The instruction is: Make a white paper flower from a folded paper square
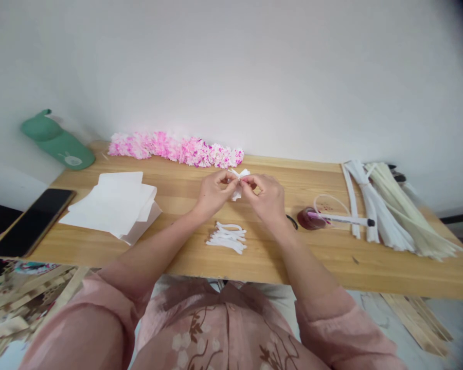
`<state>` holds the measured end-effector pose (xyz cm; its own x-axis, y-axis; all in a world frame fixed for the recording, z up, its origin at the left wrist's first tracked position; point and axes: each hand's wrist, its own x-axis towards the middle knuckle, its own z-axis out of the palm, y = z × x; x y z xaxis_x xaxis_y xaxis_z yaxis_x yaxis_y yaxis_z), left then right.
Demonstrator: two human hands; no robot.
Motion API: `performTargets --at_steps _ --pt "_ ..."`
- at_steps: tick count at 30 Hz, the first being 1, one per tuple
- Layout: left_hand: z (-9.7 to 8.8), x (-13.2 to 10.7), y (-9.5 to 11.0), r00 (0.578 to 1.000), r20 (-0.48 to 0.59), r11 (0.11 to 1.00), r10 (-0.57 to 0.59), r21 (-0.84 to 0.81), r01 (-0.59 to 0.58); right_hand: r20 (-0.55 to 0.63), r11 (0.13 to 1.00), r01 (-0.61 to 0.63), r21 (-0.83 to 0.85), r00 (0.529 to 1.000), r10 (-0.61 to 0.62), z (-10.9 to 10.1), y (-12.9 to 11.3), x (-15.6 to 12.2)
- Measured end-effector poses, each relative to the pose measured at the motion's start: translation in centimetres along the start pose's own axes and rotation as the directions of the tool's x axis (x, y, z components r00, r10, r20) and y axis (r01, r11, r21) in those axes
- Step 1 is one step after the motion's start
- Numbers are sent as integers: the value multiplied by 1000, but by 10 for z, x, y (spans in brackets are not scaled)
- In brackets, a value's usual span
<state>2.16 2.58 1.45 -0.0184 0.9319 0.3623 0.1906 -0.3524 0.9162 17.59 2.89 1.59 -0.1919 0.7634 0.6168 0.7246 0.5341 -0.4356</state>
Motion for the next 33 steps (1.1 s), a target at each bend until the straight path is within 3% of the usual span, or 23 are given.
performTargets --at_steps 8,17,33 --pt "-1 0 1 1000 20 1000 -7 -20 8 -2 999 -42 -1 999 42 -1 3 0" --pt "-1 -1 2 999 -5 995 39 92 -38 -14 995 72 -74 997 -73 1 3 -1" --pt "-1 -2 3 996 -5 991 85 102 -84 -18 995 49 -87 999 -50 0 -1 -1"
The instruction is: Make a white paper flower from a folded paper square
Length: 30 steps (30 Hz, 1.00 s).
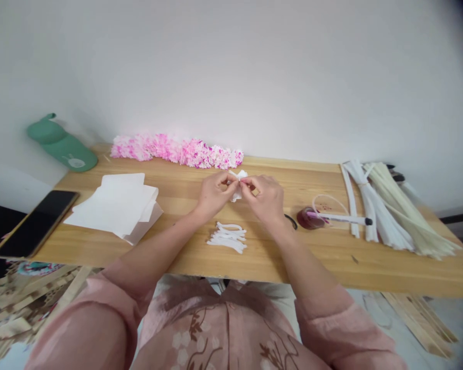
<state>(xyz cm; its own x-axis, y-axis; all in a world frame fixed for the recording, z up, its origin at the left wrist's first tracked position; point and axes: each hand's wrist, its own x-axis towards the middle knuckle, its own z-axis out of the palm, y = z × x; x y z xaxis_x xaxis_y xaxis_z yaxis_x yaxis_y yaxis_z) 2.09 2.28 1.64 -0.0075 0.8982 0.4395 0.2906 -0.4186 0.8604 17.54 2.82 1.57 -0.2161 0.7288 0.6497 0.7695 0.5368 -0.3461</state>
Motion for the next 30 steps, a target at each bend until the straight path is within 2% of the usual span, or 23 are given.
performTargets --at_steps 3,8,15,19,25,30 --pt "1 0 0 1000 -4 999 -17 -39 17 -8 1000 -6 28 1000 6 0 -1 0" --pt "1 1 0 993 21 981 -115 -157 116 32 985 -108 135 994 105 -1 -3 1" --pt "3 3 -5 985 27 943 -172 -285 172 40 971 -143 190 990 138 -3 -4 2" --pt "4 4 -7 987 21 951 -161 -263 161 45 980 -105 167 994 99 -3 -2 1" --pt "0 3 -2 999 -2 994 -49 -98 49 11 994 -36 102 999 35 -2 -1 1" --pt "-1 3 3 1000 1 999 -29 -43 29 0 997 -28 65 1000 28 -2 -3 1"
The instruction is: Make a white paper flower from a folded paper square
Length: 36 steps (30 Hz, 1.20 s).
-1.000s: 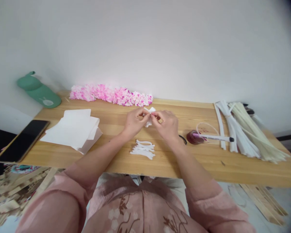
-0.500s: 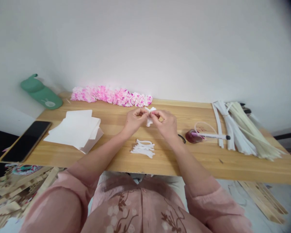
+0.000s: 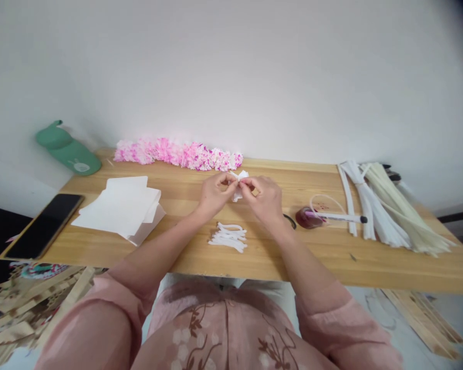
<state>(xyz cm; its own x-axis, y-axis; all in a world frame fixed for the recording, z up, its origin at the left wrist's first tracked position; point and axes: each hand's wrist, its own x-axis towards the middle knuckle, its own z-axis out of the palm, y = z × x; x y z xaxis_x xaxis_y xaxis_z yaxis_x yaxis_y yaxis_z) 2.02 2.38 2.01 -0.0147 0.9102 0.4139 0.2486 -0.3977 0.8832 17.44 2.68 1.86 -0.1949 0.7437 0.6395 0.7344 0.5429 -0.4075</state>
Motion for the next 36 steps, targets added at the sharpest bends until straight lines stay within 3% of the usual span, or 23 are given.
performTargets --at_steps 7,16,25,30,36 --pt "1 0 -4 1000 4 996 -18 -85 18 -3 997 -45 67 999 45 -2 -3 1" --pt "3 4 -5 988 34 935 -153 -318 156 38 946 -186 266 982 183 -5 -7 3" --pt "2 2 -8 997 11 971 -71 -227 71 1 997 -10 77 1000 10 -1 0 -1" --pt "0 1 -3 1000 -4 996 -5 -93 5 -10 1000 10 20 1000 -10 -1 0 0" --pt "1 0 -4 1000 -3 996 3 -90 -3 0 994 -59 88 998 59 -2 -4 1"
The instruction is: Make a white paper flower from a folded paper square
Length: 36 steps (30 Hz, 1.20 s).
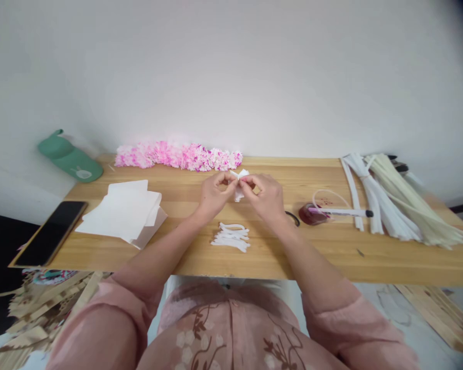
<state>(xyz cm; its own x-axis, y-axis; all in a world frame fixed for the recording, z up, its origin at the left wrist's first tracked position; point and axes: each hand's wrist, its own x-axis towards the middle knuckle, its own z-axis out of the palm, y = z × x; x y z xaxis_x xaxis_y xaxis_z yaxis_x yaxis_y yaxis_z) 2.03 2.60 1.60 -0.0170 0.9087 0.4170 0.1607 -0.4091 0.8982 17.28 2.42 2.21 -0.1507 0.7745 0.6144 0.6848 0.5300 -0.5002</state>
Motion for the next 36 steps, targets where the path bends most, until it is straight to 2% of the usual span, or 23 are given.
performTargets --at_steps 4,9,18,25,28,33,36 --pt "1 0 -2 999 16 994 -36 -104 38 1 994 -61 88 998 62 -1 -1 0" --pt "2 2 -4 995 19 977 -94 -192 96 22 986 -71 148 997 69 -1 1 0" --pt "0 1 -2 1000 13 1000 7 15 -8 -8 997 60 -41 998 -60 1 2 -1" --pt "0 1 -2 1000 13 1000 9 25 -10 -14 992 92 -81 996 -94 2 5 0" --pt "0 1 -3 1000 11 1000 -6 -7 6 3 999 40 -37 999 -40 0 2 0" --pt "2 0 -2 994 43 978 -98 -180 105 41 987 -109 121 994 104 -3 -4 1" --pt "2 1 -1 989 47 961 -139 -237 146 43 974 -141 176 990 135 -4 -5 1"
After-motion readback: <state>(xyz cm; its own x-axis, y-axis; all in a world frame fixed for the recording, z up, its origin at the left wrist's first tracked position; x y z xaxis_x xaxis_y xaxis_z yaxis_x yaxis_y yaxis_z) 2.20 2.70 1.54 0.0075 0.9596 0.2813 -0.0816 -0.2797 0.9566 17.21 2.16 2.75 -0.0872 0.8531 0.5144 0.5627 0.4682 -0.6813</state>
